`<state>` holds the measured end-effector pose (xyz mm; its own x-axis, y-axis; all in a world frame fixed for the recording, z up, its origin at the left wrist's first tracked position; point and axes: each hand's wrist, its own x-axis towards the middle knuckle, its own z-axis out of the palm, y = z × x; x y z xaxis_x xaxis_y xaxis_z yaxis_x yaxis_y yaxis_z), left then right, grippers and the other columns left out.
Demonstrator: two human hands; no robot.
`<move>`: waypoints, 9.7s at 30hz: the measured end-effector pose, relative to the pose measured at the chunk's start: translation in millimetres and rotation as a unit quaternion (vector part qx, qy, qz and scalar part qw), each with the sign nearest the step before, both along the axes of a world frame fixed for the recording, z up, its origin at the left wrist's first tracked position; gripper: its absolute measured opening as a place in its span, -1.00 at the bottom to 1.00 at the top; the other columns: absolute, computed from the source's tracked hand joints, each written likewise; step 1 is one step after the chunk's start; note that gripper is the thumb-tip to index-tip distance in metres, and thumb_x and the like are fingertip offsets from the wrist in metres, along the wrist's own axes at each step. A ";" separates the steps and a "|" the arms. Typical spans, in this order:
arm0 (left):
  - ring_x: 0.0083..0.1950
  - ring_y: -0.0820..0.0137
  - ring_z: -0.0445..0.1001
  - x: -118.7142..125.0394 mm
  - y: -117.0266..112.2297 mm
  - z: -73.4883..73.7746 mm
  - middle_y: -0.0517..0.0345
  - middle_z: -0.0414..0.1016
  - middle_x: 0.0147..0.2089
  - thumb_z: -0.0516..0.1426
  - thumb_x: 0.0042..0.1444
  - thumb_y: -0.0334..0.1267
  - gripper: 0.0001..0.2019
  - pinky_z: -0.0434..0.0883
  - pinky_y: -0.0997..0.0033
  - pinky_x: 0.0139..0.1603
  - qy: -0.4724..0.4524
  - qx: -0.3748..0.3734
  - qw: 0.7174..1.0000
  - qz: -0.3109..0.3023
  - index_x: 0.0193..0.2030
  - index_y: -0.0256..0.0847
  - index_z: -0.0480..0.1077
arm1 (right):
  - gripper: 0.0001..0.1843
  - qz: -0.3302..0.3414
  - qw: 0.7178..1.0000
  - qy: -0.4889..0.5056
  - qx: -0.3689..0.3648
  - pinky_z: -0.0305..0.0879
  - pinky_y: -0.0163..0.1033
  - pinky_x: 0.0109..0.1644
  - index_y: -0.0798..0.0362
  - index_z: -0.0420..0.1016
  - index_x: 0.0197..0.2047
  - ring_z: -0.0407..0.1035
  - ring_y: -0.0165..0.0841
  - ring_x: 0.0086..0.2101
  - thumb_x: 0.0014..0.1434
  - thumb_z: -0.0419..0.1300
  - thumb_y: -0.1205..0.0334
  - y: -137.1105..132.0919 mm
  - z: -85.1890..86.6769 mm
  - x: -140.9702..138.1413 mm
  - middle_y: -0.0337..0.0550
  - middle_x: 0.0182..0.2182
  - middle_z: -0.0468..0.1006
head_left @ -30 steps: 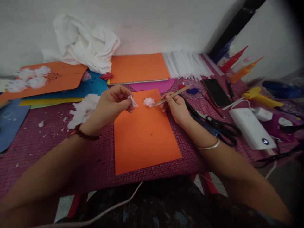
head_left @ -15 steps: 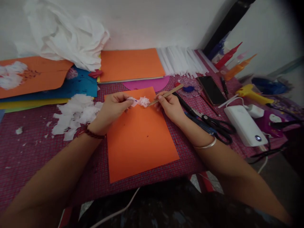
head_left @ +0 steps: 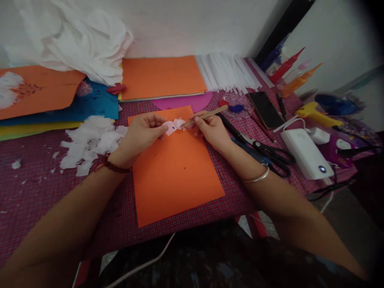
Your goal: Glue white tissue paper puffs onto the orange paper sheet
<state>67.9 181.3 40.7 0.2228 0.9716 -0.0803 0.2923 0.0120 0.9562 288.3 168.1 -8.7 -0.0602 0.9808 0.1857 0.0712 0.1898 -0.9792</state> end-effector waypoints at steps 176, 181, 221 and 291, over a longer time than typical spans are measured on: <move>-0.43 0.48 0.18 3.9 32.6 16.0 0.33 0.19 -0.49 0.10 -0.03 -0.49 -0.83 0.10 0.38 -0.36 0.135 0.239 0.959 0.064 -0.31 -0.20 0.45 | -0.69 0.028 0.909 -0.380 0.169 0.40 -0.12 -0.06 -0.01 0.57 -0.03 0.48 -0.25 -0.19 0.40 -0.01 0.25 -28.2 8.1 -6.9 -0.04 -0.10 0.60; -0.44 0.48 0.14 -5.1 32.7 27.4 0.33 0.15 -0.52 0.10 -0.03 -0.51 -0.84 0.07 0.37 -0.37 0.116 0.239 0.962 0.064 -0.37 -0.17 0.42 | -0.73 0.057 0.899 -0.388 0.194 0.40 -0.14 -0.11 0.01 0.57 -0.08 0.47 -0.27 -0.24 0.35 0.04 0.28 -32.6 15.2 -4.4 -0.04 -0.17 0.60; -0.50 0.50 0.29 -48.7 -44.3 44.6 0.23 0.39 -0.52 0.26 -0.05 -0.31 -0.86 0.22 0.45 -0.45 0.061 -0.006 0.998 -0.022 -0.51 -0.19 0.37 | -0.49 0.000 1.000 -0.001 0.018 0.39 -0.32 -0.46 0.05 0.53 -0.23 0.44 -0.43 -0.44 0.14 0.29 -0.28 -20.8 2.2 -11.7 -0.17 -0.40 0.57; -0.15 0.26 0.51 21.3 28.5 -7.5 -0.05 0.65 -0.12 0.05 0.19 -0.32 -0.75 0.35 0.26 -0.12 0.333 0.224 0.908 -0.119 -0.17 -0.27 0.57 | -0.62 -0.009 0.979 -0.168 0.119 0.47 -0.10 -0.03 0.00 0.55 -0.10 0.53 -0.28 -0.18 0.40 0.06 -0.09 -20.0 -2.6 -11.6 -0.06 -0.19 0.63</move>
<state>89.3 209.8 33.2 0.4773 0.8709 0.1174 0.7508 -0.4736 0.4605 276.7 148.1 -11.2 -0.1393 0.9140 0.3810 0.3878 0.4044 -0.8283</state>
